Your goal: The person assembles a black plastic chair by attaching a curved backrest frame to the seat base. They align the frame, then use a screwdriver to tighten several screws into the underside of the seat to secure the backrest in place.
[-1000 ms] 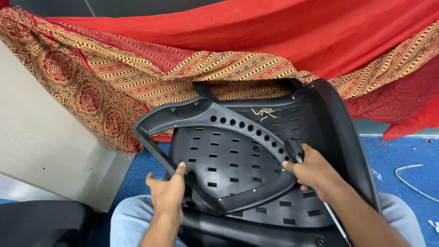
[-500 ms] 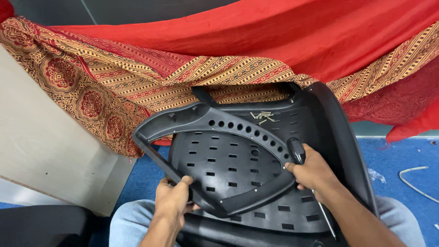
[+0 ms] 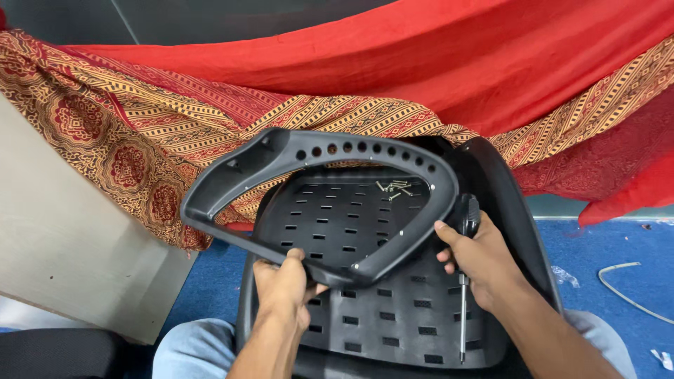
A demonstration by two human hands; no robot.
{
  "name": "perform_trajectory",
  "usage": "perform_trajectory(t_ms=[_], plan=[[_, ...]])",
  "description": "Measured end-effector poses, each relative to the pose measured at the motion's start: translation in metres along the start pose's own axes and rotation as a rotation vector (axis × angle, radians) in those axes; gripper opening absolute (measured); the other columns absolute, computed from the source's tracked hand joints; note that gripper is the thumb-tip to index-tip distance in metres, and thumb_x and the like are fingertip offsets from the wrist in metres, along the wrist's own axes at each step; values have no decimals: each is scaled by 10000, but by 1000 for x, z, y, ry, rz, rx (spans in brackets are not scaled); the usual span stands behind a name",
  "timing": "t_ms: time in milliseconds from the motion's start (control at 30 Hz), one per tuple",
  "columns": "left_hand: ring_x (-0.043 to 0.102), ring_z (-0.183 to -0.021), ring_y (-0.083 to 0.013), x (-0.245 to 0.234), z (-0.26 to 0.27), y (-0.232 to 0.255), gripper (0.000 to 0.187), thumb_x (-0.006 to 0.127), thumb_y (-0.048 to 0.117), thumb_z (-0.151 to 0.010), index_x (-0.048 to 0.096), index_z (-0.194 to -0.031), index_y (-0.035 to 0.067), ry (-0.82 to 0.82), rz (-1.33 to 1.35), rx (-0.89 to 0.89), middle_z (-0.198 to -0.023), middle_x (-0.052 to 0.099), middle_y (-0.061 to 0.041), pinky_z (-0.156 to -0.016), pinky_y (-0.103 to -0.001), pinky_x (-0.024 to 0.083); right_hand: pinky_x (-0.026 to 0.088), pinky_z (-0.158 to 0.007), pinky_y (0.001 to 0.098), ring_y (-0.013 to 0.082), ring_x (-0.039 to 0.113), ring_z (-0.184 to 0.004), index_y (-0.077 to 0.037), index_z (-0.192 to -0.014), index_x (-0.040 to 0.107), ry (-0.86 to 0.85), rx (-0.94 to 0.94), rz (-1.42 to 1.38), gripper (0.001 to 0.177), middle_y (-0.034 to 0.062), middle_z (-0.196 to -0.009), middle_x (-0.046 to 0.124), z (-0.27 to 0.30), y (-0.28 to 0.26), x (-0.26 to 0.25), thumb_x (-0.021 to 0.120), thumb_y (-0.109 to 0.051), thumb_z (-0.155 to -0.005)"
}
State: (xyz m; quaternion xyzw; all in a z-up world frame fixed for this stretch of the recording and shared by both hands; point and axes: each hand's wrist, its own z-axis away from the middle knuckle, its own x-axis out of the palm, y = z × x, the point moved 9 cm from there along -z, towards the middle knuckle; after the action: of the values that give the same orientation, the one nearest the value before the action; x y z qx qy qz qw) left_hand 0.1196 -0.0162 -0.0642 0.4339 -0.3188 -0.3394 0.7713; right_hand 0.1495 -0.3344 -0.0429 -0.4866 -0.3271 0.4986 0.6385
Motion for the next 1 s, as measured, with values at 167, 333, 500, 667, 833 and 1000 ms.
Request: perform_trajectory(t_ms=[167,333,500,667,833,1000], plan=[[755,-812,-311,41,-9,9,372,556,19,-910,442,-1263,39,15,95,11,-1102,681,-187,-583,-484,659,451,-471,298,126,539,-564,-61,-1076,534,34,-52,-80,275,35,-828,596,-7,-14,7,729,-167,-914],[745,-895,-326,83,-19,14,436,544,13,-920,344,-1307,36,-39,198,15,-1195,616,-200,-619,-497,625,437,-457,298,118,508,-534,-89,-1072,528,42,-88,-90,294,22,-738,546,-11,-33,8,739,-207,-905],[741,-925,-309,119,-30,9,477,533,10,-918,305,-1334,66,-59,245,-10,-1270,574,-196,-656,-512,625,409,-436,301,119,468,-511,-75,-1043,554,-78,-101,55,270,23,-666,508,-8,-48,20,734,-224,-907],[740,-956,-349,145,-40,0,630,509,-9,-917,160,-1437,64,-75,326,-82,-1329,522,-231,-701,-520,623,387,-418,314,136,469,-483,-82,-1045,595,-90,-83,204,298,18,-662,513,5,-59,9,735,-283,-875],[734,-977,-397,162,-53,-2,755,492,-27,-906,34,-1496,78,-88,377,-121,-1357,481,-284,-718,-538,615,443,-458,375,208,555,-523,-50,-1051,672,88,-125,600,388,105,-661,582,4,-89,-50,770,-386,-883],[728,-993,-406,168,-66,-9,737,487,-51,-890,69,-1487,56,-49,383,-128,-1379,469,-281,-714,-568,610,460,-583,368,230,621,-677,-64,-1068,742,312,-504,1059,402,100,-726,649,0,-126,-88,839,-379,-838]])
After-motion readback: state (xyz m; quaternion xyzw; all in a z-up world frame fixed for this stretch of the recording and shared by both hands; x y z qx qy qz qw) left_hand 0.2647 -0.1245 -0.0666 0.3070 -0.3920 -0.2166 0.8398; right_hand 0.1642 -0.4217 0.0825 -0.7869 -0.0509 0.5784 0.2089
